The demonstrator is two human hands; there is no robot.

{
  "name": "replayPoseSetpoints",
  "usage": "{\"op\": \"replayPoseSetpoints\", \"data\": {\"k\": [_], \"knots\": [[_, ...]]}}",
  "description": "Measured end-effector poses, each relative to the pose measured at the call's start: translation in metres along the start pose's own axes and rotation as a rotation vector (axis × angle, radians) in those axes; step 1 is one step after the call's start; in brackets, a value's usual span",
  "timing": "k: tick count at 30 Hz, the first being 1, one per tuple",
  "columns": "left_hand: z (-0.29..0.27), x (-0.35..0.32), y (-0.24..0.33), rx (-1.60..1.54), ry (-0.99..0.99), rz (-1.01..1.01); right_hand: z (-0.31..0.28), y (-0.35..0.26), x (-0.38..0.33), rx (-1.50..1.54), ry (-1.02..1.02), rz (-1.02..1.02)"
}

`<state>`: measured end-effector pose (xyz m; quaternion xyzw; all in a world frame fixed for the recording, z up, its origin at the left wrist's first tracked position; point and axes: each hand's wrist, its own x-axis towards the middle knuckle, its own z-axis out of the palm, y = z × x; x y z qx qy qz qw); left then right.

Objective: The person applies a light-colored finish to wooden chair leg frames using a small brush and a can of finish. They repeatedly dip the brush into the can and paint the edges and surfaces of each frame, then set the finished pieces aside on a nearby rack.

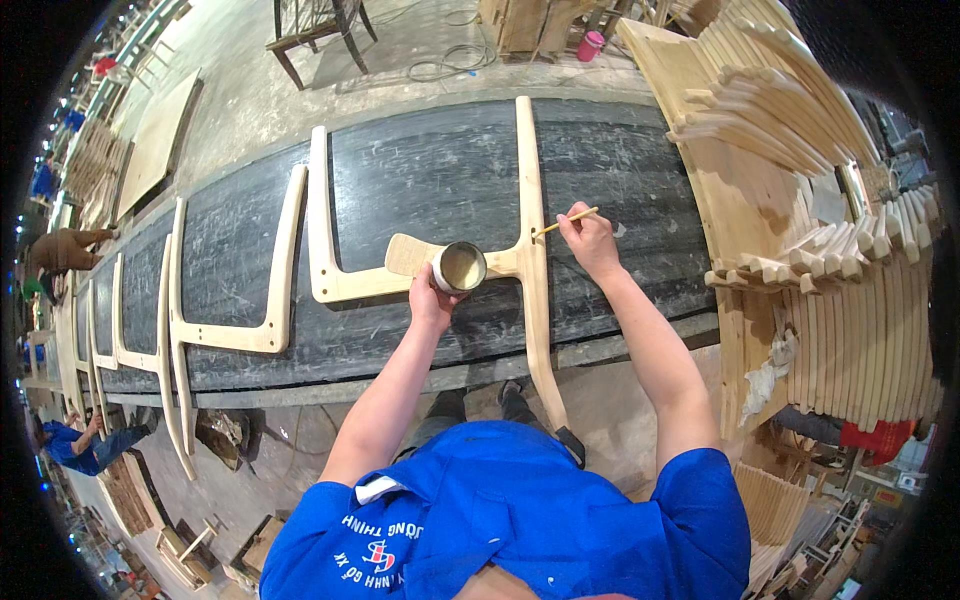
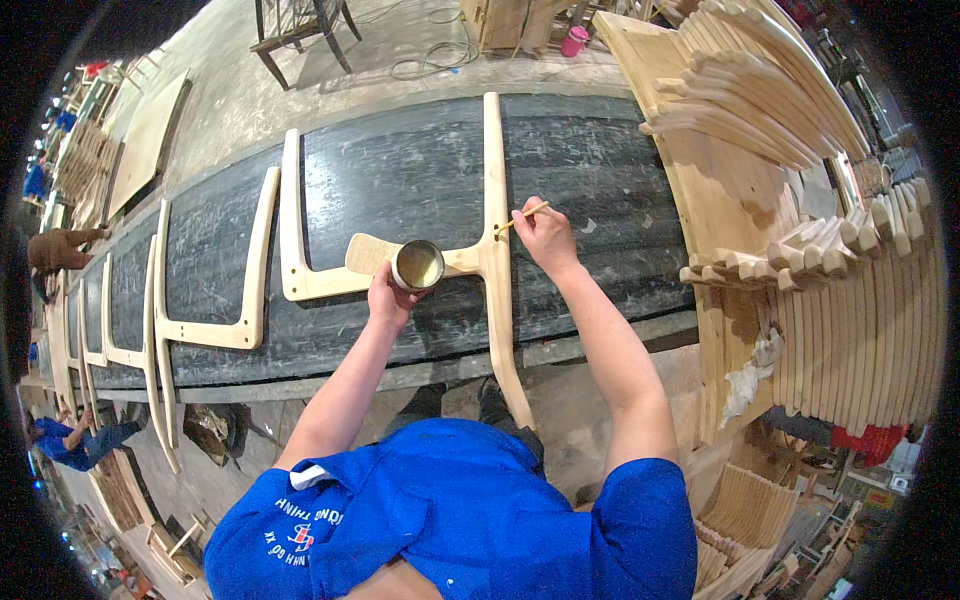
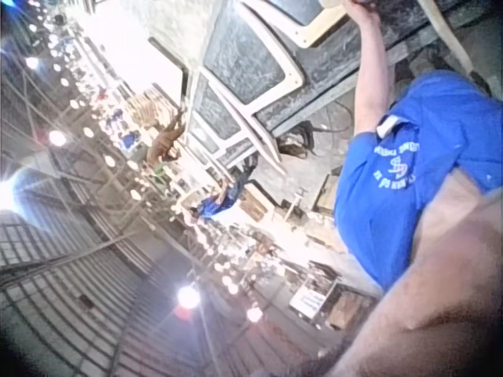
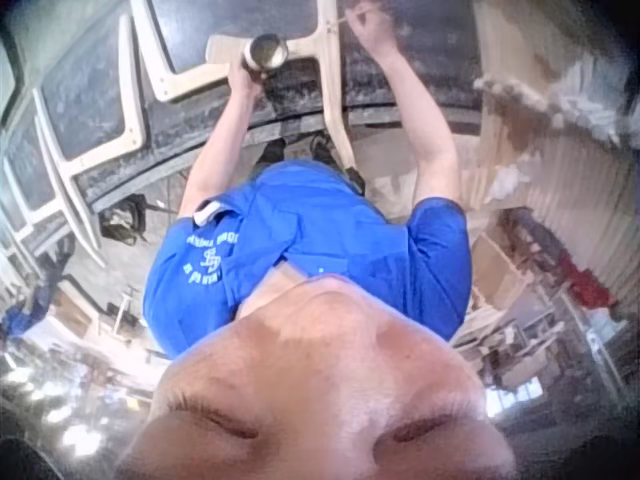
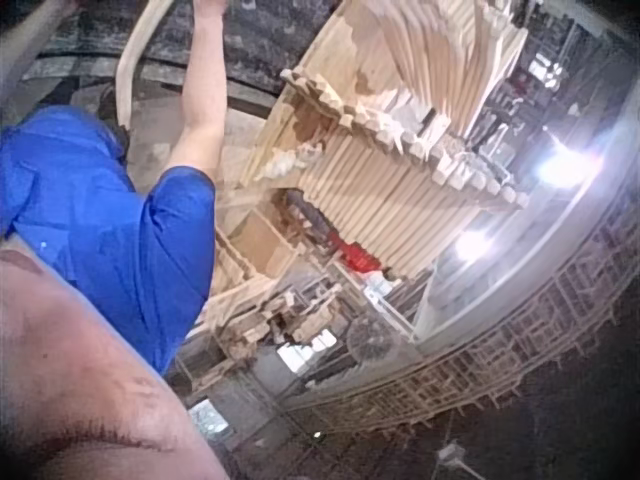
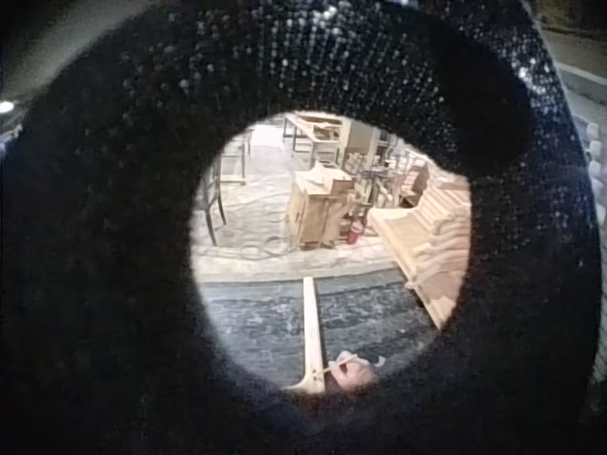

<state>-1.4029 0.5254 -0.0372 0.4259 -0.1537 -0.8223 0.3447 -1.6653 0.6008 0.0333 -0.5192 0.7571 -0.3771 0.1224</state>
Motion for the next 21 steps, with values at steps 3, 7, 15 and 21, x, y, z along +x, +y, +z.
{"op": "replayPoseSetpoints", "data": {"k": [3,7,15,21], "knots": [[-0.009,-0.001,0.003,0.008,0.017,0.008,0.006,0.002,0.003,-0.03,-0.02,-0.037],[-0.009,-0.003,0.001,-0.003,0.078,0.022,0.015,0.007,0.005,-0.055,-0.064,-0.03],[-0.026,-0.007,0.007,0.058,0.036,0.02,0.029,0.002,0.008,-0.02,-0.183,-0.092],[-0.022,-0.01,0.006,0.052,0.041,0.001,0.025,0.0,0.02,0.005,-0.249,-0.035]]}}
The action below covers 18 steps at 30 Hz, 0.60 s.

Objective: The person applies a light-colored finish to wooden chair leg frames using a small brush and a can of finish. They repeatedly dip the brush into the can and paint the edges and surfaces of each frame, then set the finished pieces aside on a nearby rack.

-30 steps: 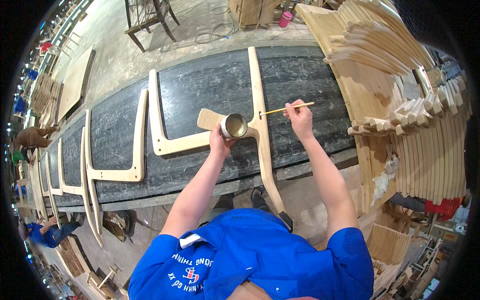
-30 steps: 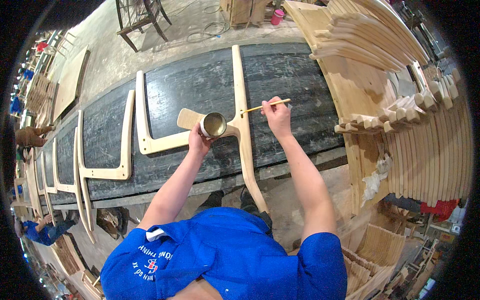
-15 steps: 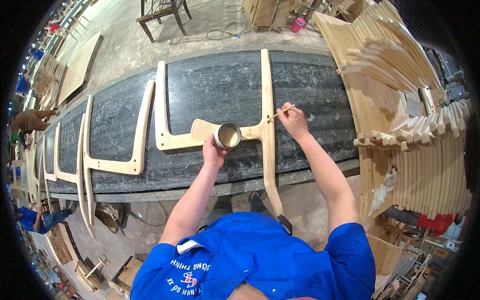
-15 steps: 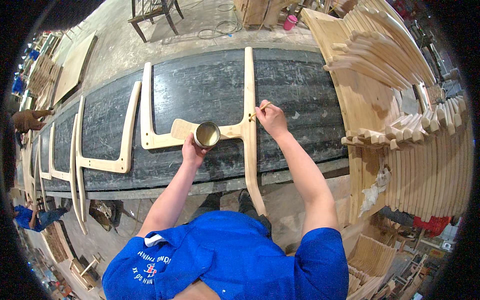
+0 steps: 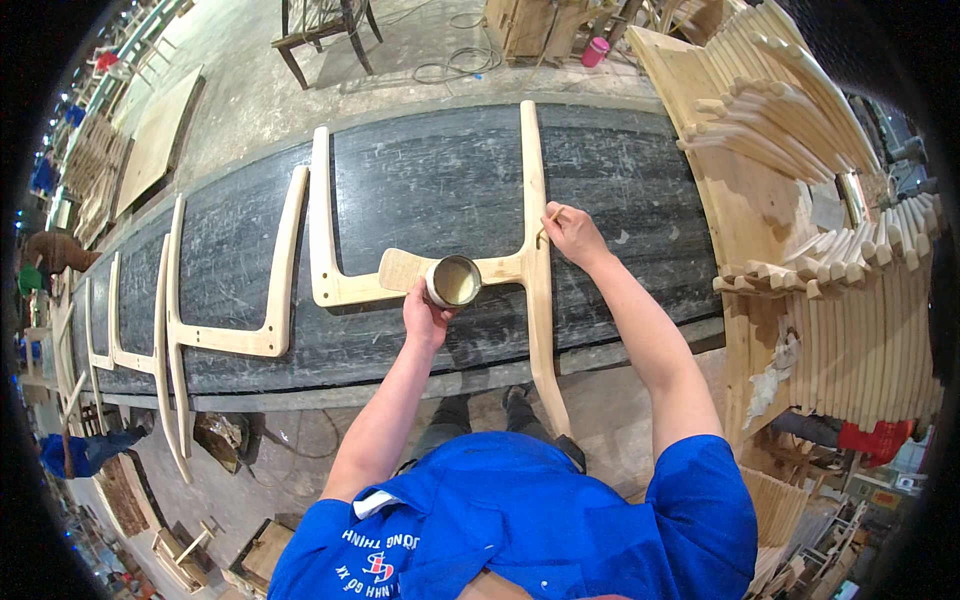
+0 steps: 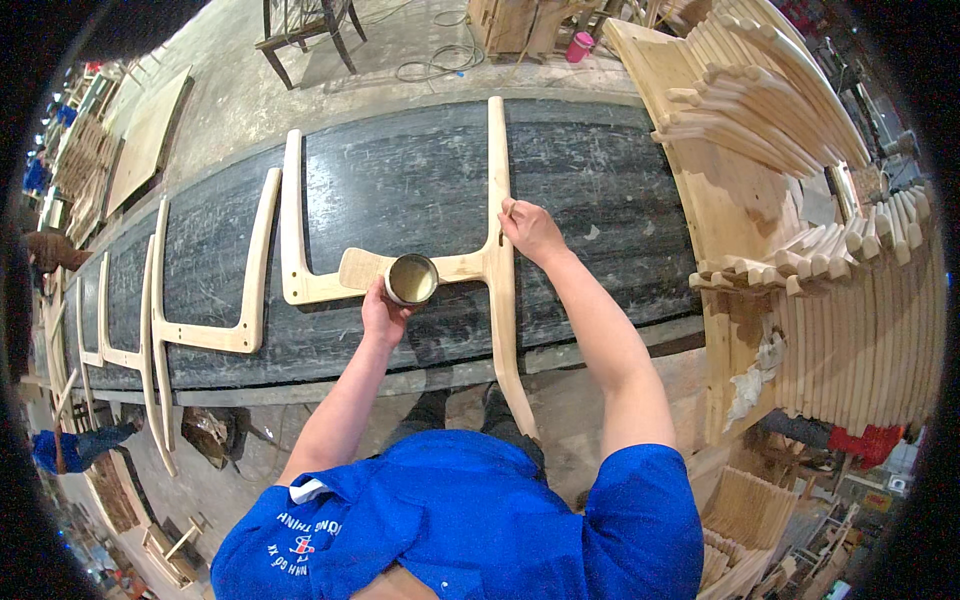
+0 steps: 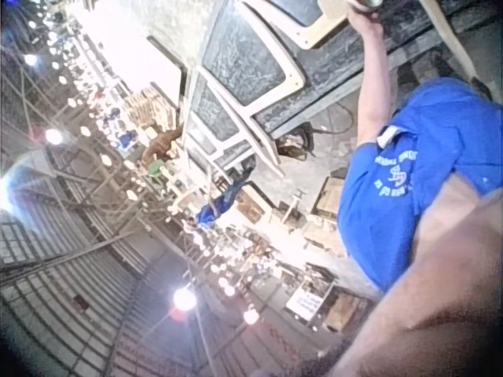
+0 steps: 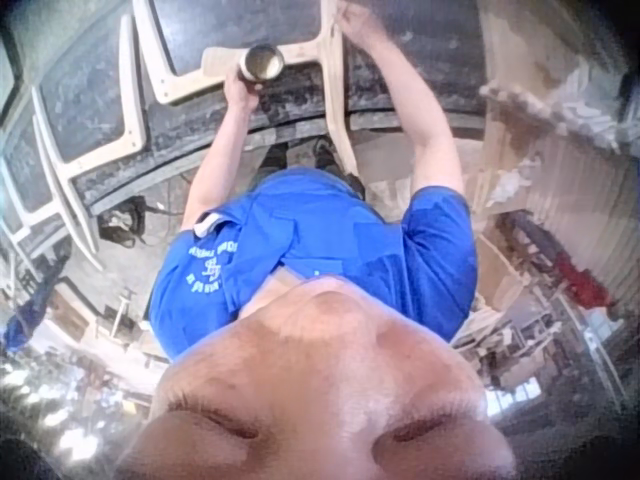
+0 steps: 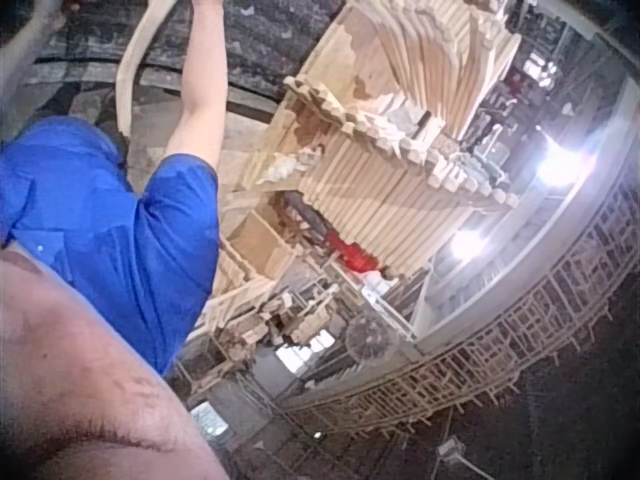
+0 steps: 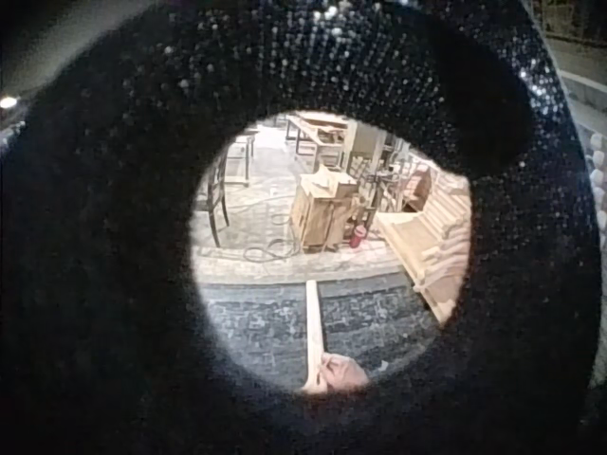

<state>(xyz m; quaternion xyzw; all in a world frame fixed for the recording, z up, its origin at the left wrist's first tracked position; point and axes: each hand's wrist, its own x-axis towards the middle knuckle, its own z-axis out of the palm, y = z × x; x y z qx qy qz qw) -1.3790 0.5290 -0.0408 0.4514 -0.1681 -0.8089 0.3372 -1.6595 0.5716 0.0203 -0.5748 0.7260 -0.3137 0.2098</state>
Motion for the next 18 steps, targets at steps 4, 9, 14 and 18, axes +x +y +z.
{"op": "replayPoseSetpoints", "data": {"k": [4,9,14,18], "knots": [[-0.013,0.004,0.001,-0.021,-0.059,0.022,0.002,-0.007,-0.004,0.033,-0.054,0.075],[-0.013,0.004,-0.004,-0.06,-0.02,0.008,-0.003,-0.002,0.0,-0.094,0.063,0.114],[0.002,-0.004,-0.005,-0.073,0.054,-0.004,-0.018,0.004,0.011,-0.174,-0.074,-0.041],[-0.017,-0.003,-0.01,-0.021,-0.064,0.008,-0.027,0.0,0.02,-0.08,-0.265,-0.243]]}}
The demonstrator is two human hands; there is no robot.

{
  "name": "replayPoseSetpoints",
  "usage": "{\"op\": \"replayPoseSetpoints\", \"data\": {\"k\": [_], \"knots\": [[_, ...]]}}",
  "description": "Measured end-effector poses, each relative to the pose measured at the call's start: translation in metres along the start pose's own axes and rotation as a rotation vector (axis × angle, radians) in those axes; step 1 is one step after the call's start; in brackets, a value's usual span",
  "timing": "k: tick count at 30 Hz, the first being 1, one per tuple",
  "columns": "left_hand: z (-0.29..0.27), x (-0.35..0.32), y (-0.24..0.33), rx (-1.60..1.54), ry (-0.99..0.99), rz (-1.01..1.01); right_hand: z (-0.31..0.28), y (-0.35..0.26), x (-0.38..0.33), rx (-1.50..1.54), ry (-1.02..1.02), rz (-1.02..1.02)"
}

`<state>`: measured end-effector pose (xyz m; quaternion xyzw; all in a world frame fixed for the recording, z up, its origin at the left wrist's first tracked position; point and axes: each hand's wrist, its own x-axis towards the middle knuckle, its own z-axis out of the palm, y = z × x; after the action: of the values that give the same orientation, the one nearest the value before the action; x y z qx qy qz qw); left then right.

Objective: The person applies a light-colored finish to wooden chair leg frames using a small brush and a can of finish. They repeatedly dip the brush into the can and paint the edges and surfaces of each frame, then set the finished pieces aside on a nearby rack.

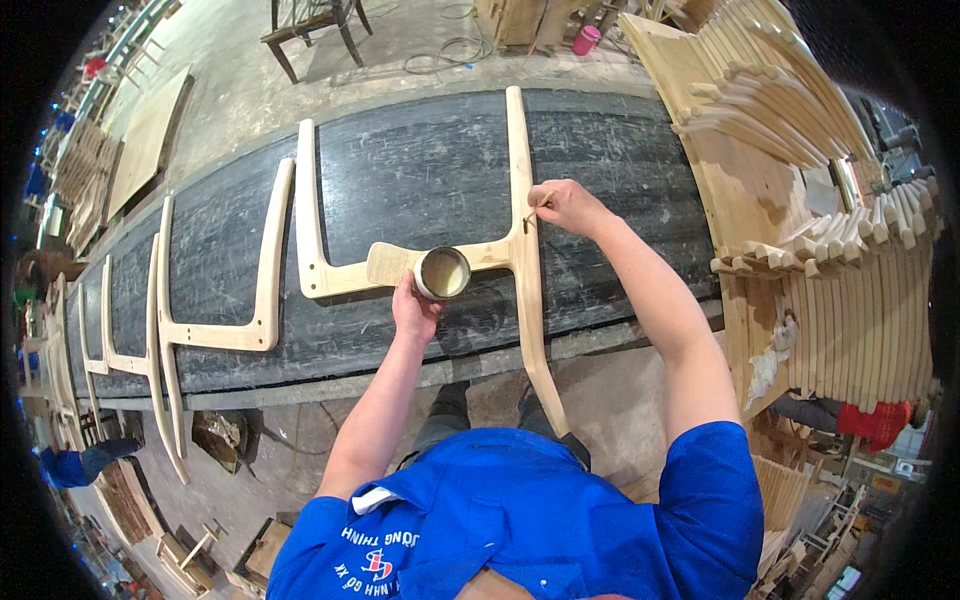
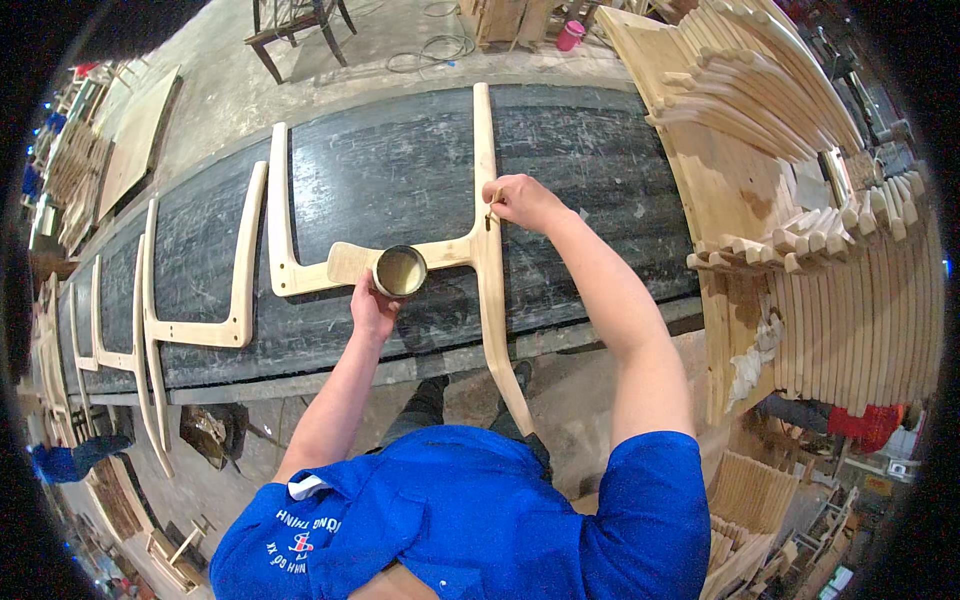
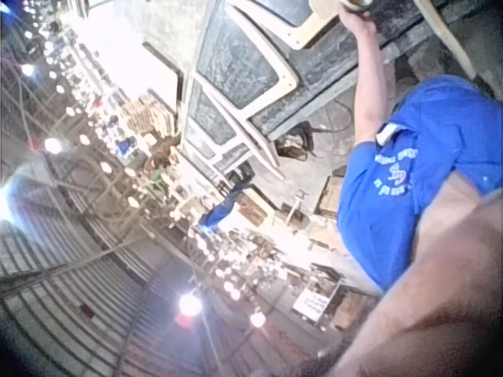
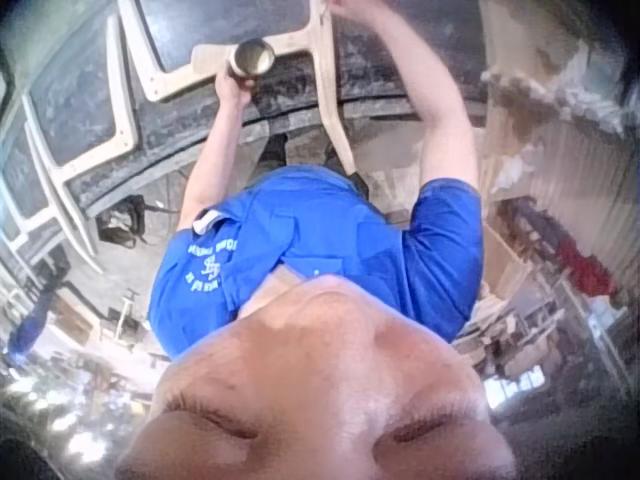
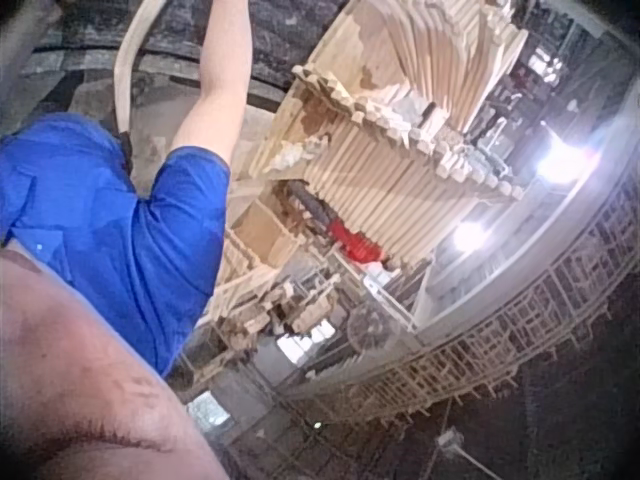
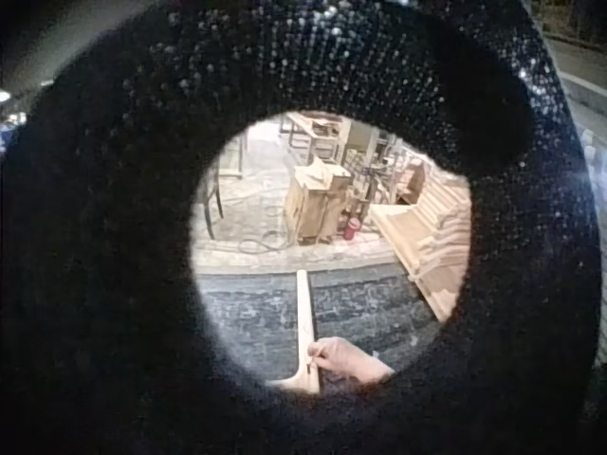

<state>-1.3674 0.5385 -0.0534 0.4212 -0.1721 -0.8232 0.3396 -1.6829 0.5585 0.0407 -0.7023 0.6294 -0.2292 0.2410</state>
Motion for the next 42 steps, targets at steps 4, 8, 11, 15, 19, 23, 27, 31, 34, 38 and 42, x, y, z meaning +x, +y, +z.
{"op": "replayPoseSetpoints", "data": {"k": [4,8,11,15,19,23,27,31,34,38,42], "knots": [[0.007,-0.019,-0.021,-0.044,0.077,0.068,-0.014,0.011,-0.011,0.006,-0.151,-0.098],[0.015,-0.058,-0.043,-0.083,0.139,0.13,-0.017,0.015,-0.028,-0.031,-0.274,-0.161],[0.003,-0.094,-0.059,-0.11,0.149,0.2,-0.019,0.01,-0.037,-0.078,-0.259,-0.211],[0.017,-0.129,-0.081,-0.172,0.142,0.215,-0.034,0.018,-0.072,0.016,-0.138,-0.234],[0.007,-0.154,-0.089,-0.158,0.082,0.205,-0.069,-0.019,-0.1,-0.034,0.101,-0.218],[0.001,-0.17,-0.088,-0.179,0.111,0.147,-0.147,-0.076,-0.112,-0.208,0.408,-0.328],[0.0,-0.18,-0.089,-0.139,0.065,0.179,-0.259,-0.156,-0.158,-0.283,0.648,-0.507],[0.036,-0.183,-0.089,-0.193,0.119,0.231,-0.376,-0.203,-0.238,-0.844,0.888,-0.407],[0.048,-0.177,-0.097,-0.211,0.044,0.306,-0.46,-0.204,-0.305,-0.597,0.831,-0.107],[0.083,-0.168,-0.124,-0.346,0.011,0.357,-0.563,-0.139,-0.401,-1.423,0.945,0.37],[0.121,-0.163,-0.156,-0.465,0.085,0.399,-0.652,-0.06,-0.515,-1.689,0.768,0.474]]}}
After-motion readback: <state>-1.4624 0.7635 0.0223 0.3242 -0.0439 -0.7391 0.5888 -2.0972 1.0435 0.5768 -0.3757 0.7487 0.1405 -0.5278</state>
